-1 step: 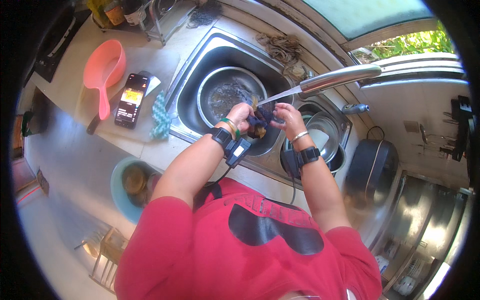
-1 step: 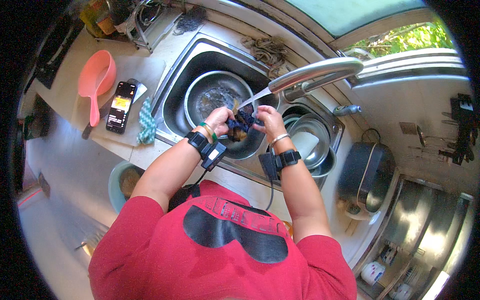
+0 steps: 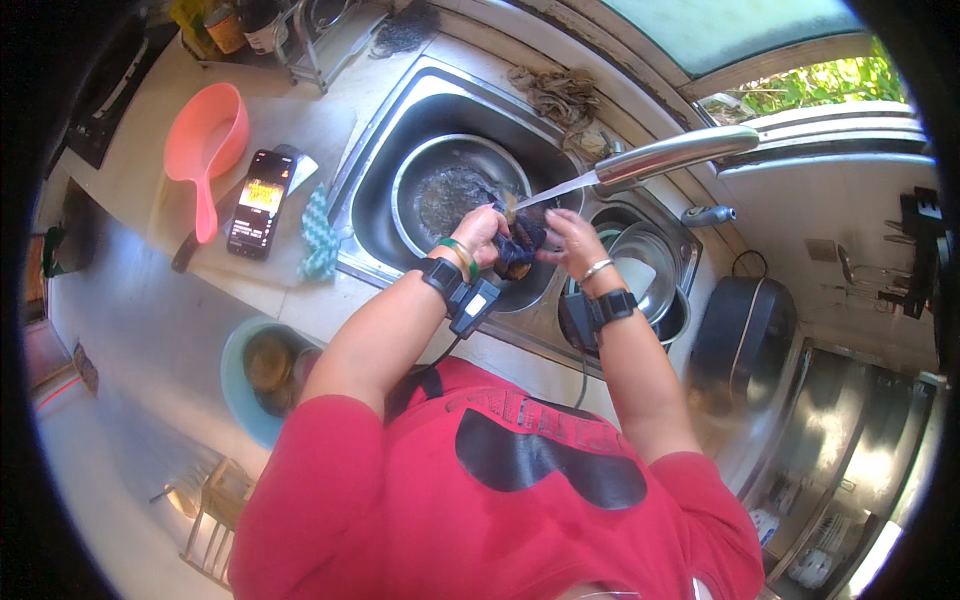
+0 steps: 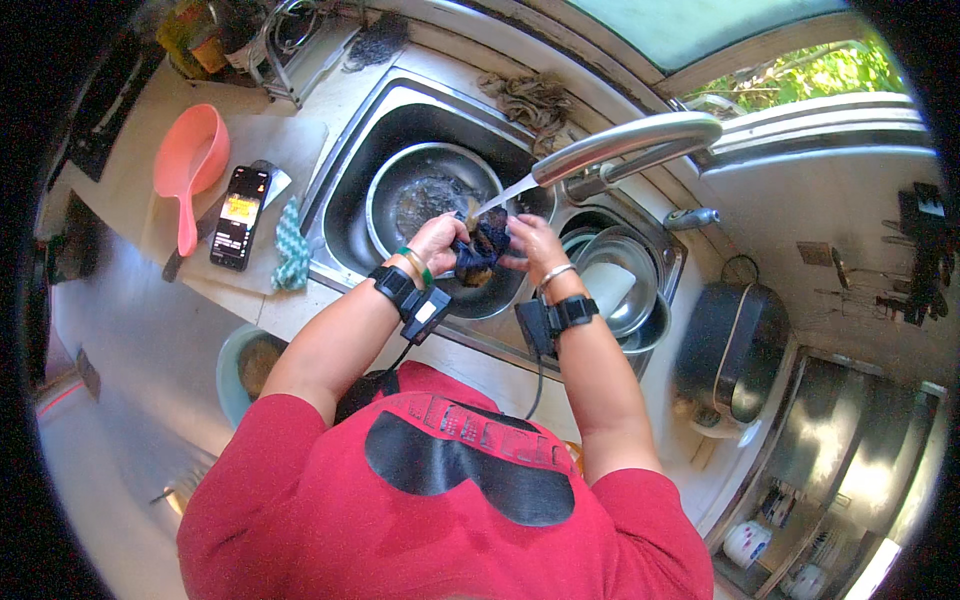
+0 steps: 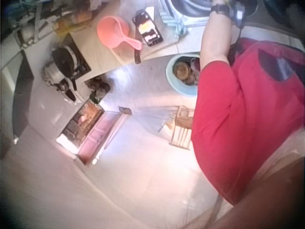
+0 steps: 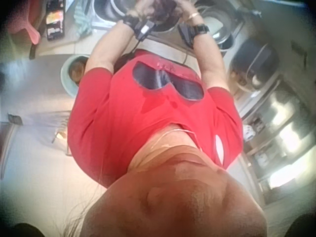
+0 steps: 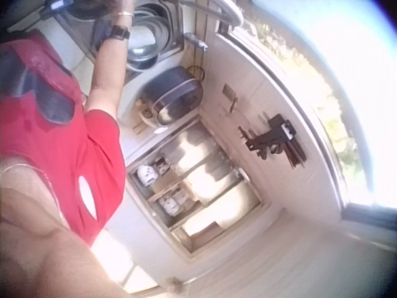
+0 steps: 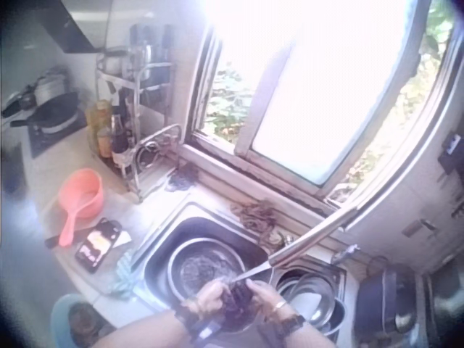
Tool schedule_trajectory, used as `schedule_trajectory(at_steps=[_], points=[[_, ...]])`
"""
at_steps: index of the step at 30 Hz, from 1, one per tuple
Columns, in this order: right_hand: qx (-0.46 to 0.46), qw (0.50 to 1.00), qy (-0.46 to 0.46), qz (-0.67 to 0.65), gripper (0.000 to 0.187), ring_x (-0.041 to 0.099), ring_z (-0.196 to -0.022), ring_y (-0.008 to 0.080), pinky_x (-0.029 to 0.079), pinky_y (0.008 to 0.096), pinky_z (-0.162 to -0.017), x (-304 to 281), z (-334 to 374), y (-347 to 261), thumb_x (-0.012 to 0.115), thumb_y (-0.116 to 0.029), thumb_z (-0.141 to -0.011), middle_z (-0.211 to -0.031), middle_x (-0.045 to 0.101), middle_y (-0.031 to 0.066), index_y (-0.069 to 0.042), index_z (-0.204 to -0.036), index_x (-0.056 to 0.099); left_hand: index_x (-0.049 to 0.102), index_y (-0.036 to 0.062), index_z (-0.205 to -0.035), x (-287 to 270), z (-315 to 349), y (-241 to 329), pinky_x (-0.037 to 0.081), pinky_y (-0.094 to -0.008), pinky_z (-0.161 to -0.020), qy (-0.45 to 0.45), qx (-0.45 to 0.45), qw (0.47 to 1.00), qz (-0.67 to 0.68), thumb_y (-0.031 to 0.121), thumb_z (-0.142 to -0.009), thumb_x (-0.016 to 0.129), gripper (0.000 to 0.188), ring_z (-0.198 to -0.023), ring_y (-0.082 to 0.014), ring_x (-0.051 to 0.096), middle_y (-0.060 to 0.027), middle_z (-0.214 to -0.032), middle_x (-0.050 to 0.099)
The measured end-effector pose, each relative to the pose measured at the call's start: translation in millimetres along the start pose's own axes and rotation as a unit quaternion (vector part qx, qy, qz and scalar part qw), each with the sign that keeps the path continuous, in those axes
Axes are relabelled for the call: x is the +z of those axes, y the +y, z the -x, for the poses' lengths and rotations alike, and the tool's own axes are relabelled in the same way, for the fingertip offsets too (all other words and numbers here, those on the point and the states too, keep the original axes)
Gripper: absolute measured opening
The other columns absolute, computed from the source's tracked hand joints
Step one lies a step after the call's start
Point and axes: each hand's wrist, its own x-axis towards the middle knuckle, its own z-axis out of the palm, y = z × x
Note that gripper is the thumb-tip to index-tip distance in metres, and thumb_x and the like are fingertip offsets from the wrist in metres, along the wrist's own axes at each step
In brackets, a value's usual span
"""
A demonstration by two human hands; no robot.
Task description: The person washes a cloth in a sink by hand, rinses it under a faucet, and wrings it out. They then use the damp cloth to wipe the shelves and the interior surfaces of the sliding glass doors of a wall-mounted cabinet.
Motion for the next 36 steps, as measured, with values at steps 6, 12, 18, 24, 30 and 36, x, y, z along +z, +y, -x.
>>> schedule_trajectory(at_steps=[6, 12, 18, 24, 30, 36], points=[[-0.035, 0.999, -0.039, -0.008, 0.019, 0.059, -0.070, 0.0166, 0.049, 0.0323, -0.062, -4.9, -31.9, 17.4, 0.056, -0.021, -0.085, -0.081, 0.061, 0.0034, -0.007, -0.097, 0.059, 0.041, 0.0075, -0.121, 14.1, 16.6, 14.4, 0.048, -0.0487, -0.078, -0.039, -0.007, 0.999, 0.011, -0.005, -0.077, 0.040, 0.046, -0.087, -0.0287, 0.055, -0.0154, -0.103, 0.051], [0.078, 0.959, -0.053, -0.269, 0.022, 0.058, -0.090, 0.0287, 0.045, 0.0461, -0.084, -28.6, -63.8, 14.8, 0.042, -0.008, -0.084, -0.097, 0.061, 0.0134, -0.005, -0.101, 0.055, 0.044, 0.0071, -0.115, -0.5, 15.0, 22.0, 0.042, -0.0504, -0.090, 0.029, 0.050, 0.994, 0.089, 0.000, -0.082, 0.039, 0.034, -0.098, -0.0314, 0.053, -0.0149, -0.106, 0.052], [0.066, 0.965, -0.096, -0.233, 0.022, 0.059, -0.089, 0.0278, 0.046, 0.0447, -0.086, 2.2, -44.3, 4.7, 0.051, -0.011, -0.083, -0.098, 0.061, 0.0109, -0.006, -0.103, 0.055, 0.045, 0.0058, -0.111, 2.8, 25.5, 32.2, 0.044, -0.0445, -0.088, 0.076, 0.122, 0.988, 0.049, 0.005, -0.081, 0.054, 0.032, -0.096, -0.0276, 0.055, -0.0127, -0.103, 0.055], [-0.022, 0.976, -0.082, -0.201, 0.032, 0.059, -0.091, 0.0228, 0.047, 0.0391, -0.083, 3.1, -42.4, 0.5, 0.052, -0.008, -0.083, -0.104, 0.060, 0.0053, -0.009, -0.115, 0.054, 0.045, 0.0032, -0.115, -29.2, 5.3, 41.5, 0.041, -0.0445, -0.090, 0.161, 0.156, 0.973, 0.051, 0.015, -0.082, 0.058, 0.037, -0.099, -0.0274, 0.054, -0.0125, -0.107, 0.055], [-0.150, 0.956, -0.218, -0.128, 0.050, 0.053, -0.089, 0.0174, 0.040, 0.0285, -0.086, 34.9, -20.3, 1.2, 0.054, 0.000, -0.070, -0.097, 0.058, 0.0059, -0.005, -0.120, 0.050, 0.058, 0.0016, -0.102, -29.0, 1.2, 53.9, 0.046, -0.0432, -0.085, 0.102, 0.048, 0.993, -0.028, 0.036, -0.084, 0.057, 0.038, -0.094, -0.0273, 0.060, -0.0150, -0.102, 0.061], [-0.106, 0.900, -0.345, -0.245, 0.050, 0.056, -0.098, 0.0217, 0.043, 0.0348, -0.088, 57.8, 16.1, -12.2, 0.057, -0.003, -0.075, -0.104, 0.058, 0.0112, -0.005, -0.124, 0.043, 0.060, 0.0015, -0.096, -25.0, -15.5, 25.3, 0.047, -0.0380, -0.081, 0.095, -0.014, 0.995, -0.031, 0.034, -0.077, 0.065, 0.038, -0.086, -0.0251, 0.061, -0.0141, -0.094, 0.062]])
